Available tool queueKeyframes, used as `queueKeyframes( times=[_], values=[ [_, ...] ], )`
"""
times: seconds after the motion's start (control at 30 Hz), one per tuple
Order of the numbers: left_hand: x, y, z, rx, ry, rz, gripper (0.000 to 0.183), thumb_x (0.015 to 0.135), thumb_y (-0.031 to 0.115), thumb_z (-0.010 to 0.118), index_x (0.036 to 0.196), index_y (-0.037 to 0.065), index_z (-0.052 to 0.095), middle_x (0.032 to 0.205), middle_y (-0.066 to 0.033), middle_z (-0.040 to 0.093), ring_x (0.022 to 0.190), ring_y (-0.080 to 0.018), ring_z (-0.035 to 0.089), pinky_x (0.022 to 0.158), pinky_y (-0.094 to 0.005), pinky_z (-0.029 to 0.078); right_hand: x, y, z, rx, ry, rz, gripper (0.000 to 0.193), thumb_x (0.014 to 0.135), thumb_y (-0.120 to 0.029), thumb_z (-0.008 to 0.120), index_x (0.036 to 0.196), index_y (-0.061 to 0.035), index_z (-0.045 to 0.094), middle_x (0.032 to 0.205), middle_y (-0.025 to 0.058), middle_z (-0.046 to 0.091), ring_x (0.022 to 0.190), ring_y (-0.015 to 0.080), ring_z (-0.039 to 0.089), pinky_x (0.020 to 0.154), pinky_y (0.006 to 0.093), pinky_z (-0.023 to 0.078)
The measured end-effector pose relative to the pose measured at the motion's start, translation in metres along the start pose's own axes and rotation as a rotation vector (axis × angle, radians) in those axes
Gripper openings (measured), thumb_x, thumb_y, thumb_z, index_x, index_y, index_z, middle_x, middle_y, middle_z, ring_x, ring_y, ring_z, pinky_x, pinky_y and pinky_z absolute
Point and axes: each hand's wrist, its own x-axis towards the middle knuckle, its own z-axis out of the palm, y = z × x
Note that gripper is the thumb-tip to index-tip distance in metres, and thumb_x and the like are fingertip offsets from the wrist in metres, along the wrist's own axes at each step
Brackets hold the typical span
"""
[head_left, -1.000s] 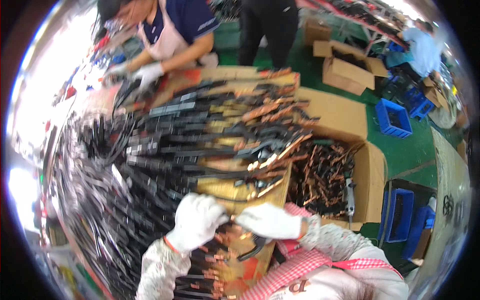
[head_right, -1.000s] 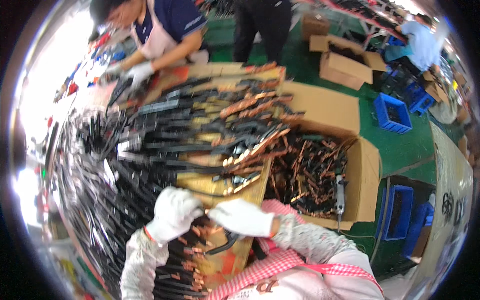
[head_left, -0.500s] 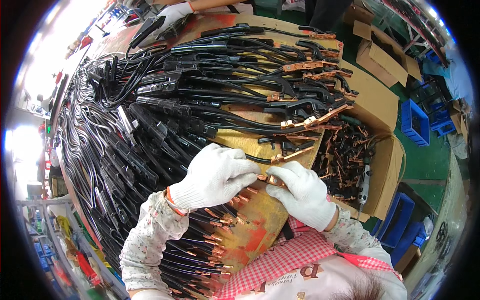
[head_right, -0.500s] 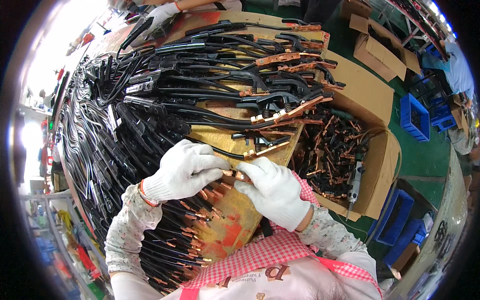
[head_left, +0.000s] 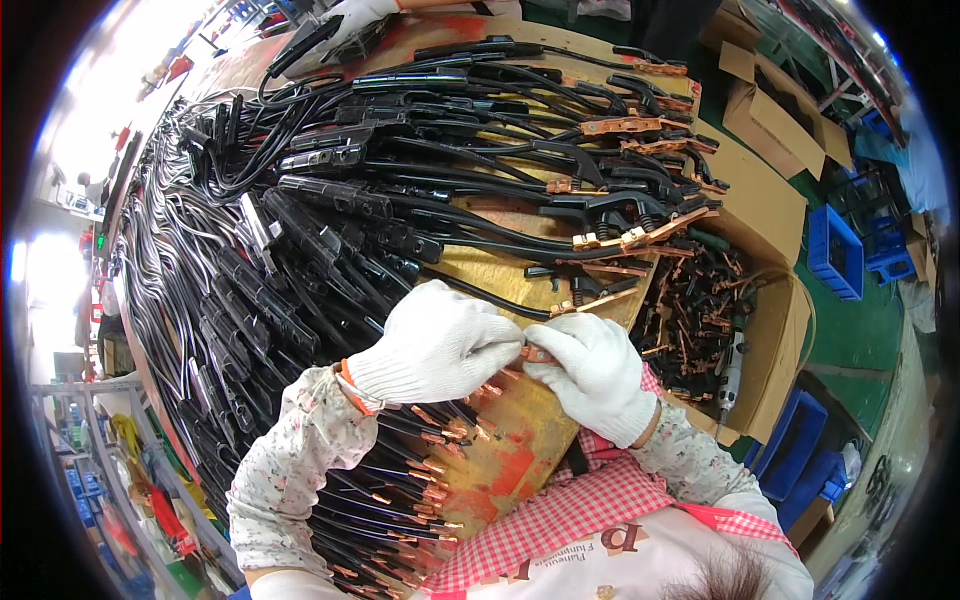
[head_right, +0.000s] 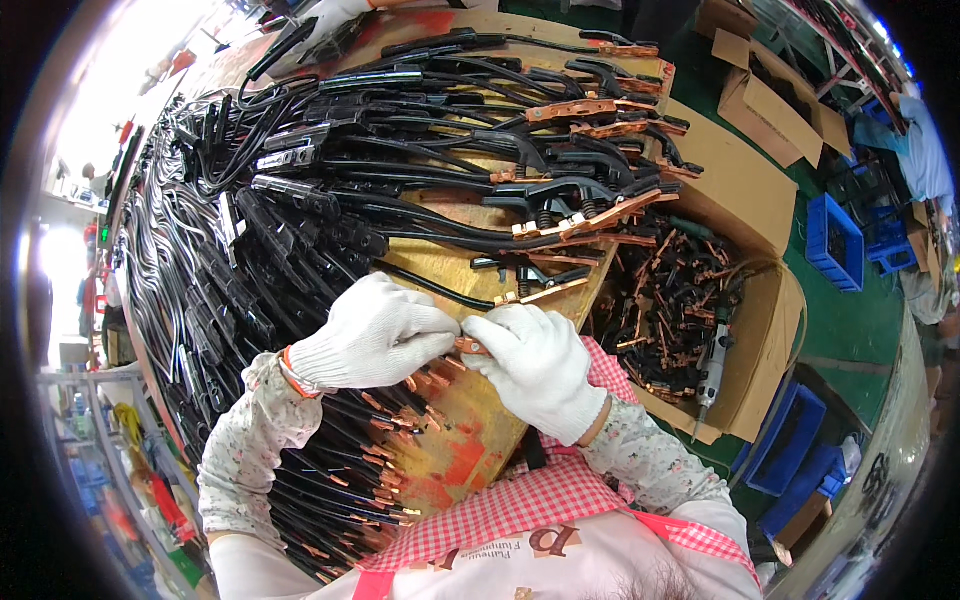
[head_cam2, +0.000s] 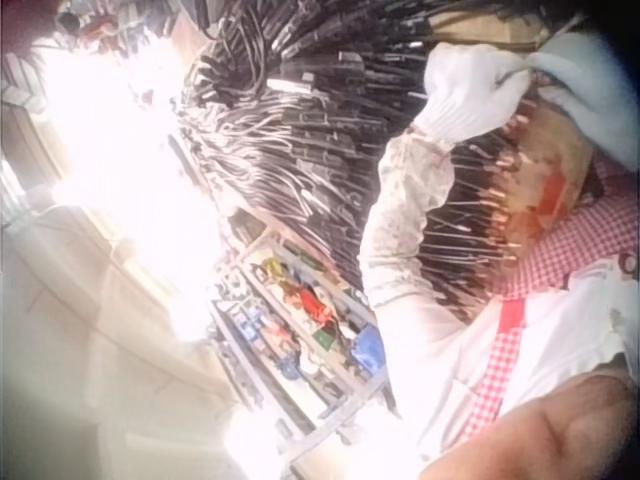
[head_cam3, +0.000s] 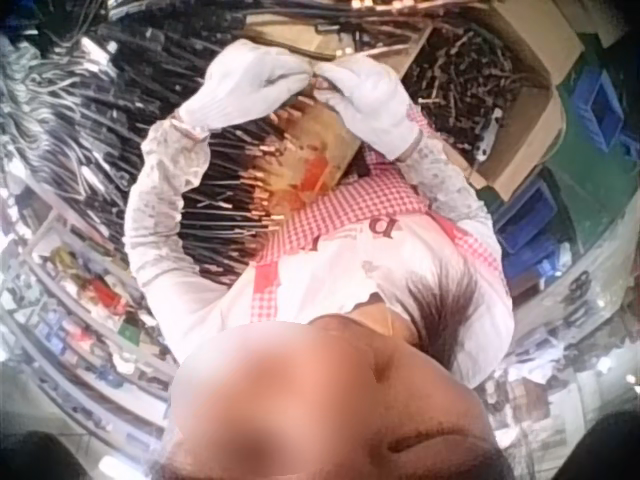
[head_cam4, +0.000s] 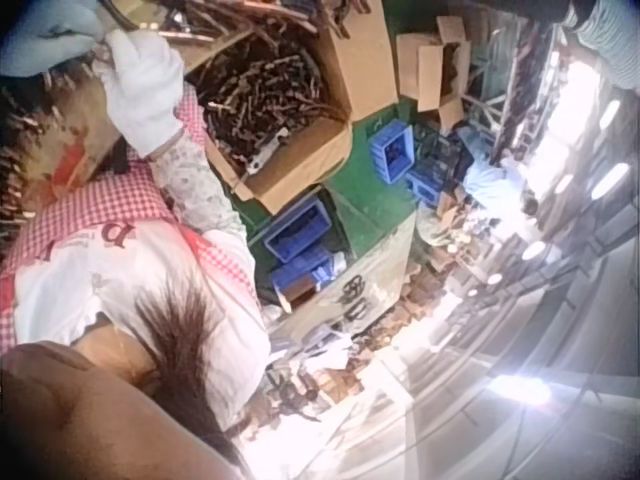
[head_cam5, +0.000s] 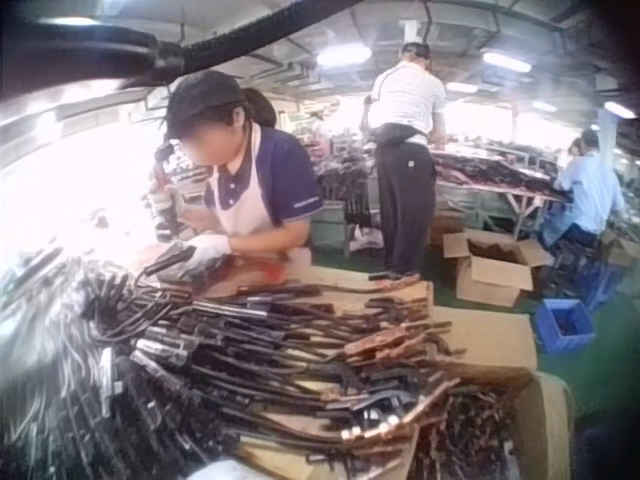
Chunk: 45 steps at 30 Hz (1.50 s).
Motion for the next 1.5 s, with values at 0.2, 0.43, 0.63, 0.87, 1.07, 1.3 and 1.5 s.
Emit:
queueKeyframes(
  times=[0.2, 0.43, 0.63, 0.87, 1.07, 1.3, 1.5],
  values=[
    [-0.001, 0.003, 0.005, -0.054, -0.040, -0.179, 0.022, 0.087, 0.030, 0.061, 0.078, 0.013, 0.073, 0.069, -0.0095, 0.068, 0.068, -0.0324, 0.068, 0.065, -0.0438, 0.053, 0.004, 0.001, 0.003, -0.140, 0.030, -0.136, 0.045, 0.072, -0.021, 0.077, 0.114, -0.0123, 0.066, 0.096, 0.0023, 0.064, 0.084, 0.0234, 0.062, 0.069, 0.0386, 0.046],
    [-0.004, 0.009, 0.004, -0.013, -0.092, -0.224, 0.019, 0.089, 0.026, 0.062, 0.079, 0.012, 0.071, 0.075, -0.0108, 0.068, 0.068, -0.0336, 0.066, 0.061, -0.0431, 0.051, 0.015, 0.003, 0.004, -0.158, -0.016, -0.214, 0.043, 0.072, -0.017, 0.075, 0.113, -0.0084, 0.065, 0.093, 0.0037, 0.063, 0.081, 0.0241, 0.061, 0.068, 0.0391, 0.046],
    [-0.011, -0.003, 0.013, 0.194, 0.116, 0.005, 0.012, 0.082, 0.022, 0.072, 0.089, 0.013, 0.069, 0.077, -0.0033, 0.067, 0.075, -0.0275, 0.067, 0.072, -0.0402, 0.047, 0.016, 0.006, 0.001, -0.121, -0.035, -0.211, 0.044, 0.076, -0.021, 0.076, 0.116, -0.0075, 0.063, 0.097, 0.0051, 0.063, 0.082, 0.0249, 0.061, 0.068, 0.0397, 0.046],
    [-0.007, -0.007, 0.017, 0.280, 0.102, 0.053, 0.014, 0.074, 0.020, 0.077, 0.081, 0.014, 0.067, 0.069, -0.0002, 0.061, 0.065, -0.0239, 0.062, 0.064, -0.0386, 0.041, 0.024, 0.006, 0.001, -0.175, -0.104, -0.209, 0.044, 0.078, -0.025, 0.076, 0.116, -0.0074, 0.063, 0.094, 0.0039, 0.061, 0.080, 0.0225, 0.060, 0.067, 0.0375, 0.046],
    [-0.003, -0.007, 0.019, 0.285, 0.137, 0.080, 0.017, 0.071, 0.018, 0.075, 0.069, 0.013, 0.059, 0.065, -0.0020, 0.059, 0.063, -0.0268, 0.061, 0.062, -0.0395, 0.042, 0.036, 0.004, -0.005, -0.125, -0.145, -0.265, 0.033, 0.080, -0.024, 0.073, 0.107, -0.0090, 0.061, 0.084, 0.0049, 0.056, 0.078, 0.0240, 0.061, 0.064, 0.0378, 0.047],
    [-0.014, 0.004, 0.025, 0.228, 0.457, 0.118, 0.019, 0.074, 0.021, 0.077, 0.089, 0.011, 0.070, 0.085, -0.0074, 0.067, 0.082, -0.0293, 0.066, 0.074, -0.0425, 0.050, 0.019, -0.014, -0.011, -0.175, -0.112, -0.129, 0.043, 0.082, -0.027, 0.075, 0.117, -0.0058, 0.061, 0.086, 0.0083, 0.060, 0.078, 0.0275, 0.063, 0.065, 0.0415, 0.051],
    [-0.012, 0.042, -0.053, 0.257, 0.818, 0.095, 0.033, 0.079, 0.020, 0.074, 0.107, 0.005, 0.068, 0.096, -0.0081, 0.069, 0.091, -0.0285, 0.066, 0.078, -0.0398, 0.053, 0.002, -0.003, -0.068, -0.368, 0.340, -0.116, 0.047, 0.082, -0.022, 0.077, 0.123, -0.0043, 0.065, 0.105, 0.0107, 0.068, 0.087, 0.0287, 0.066, 0.069, 0.0398, 0.053]
  ],
)
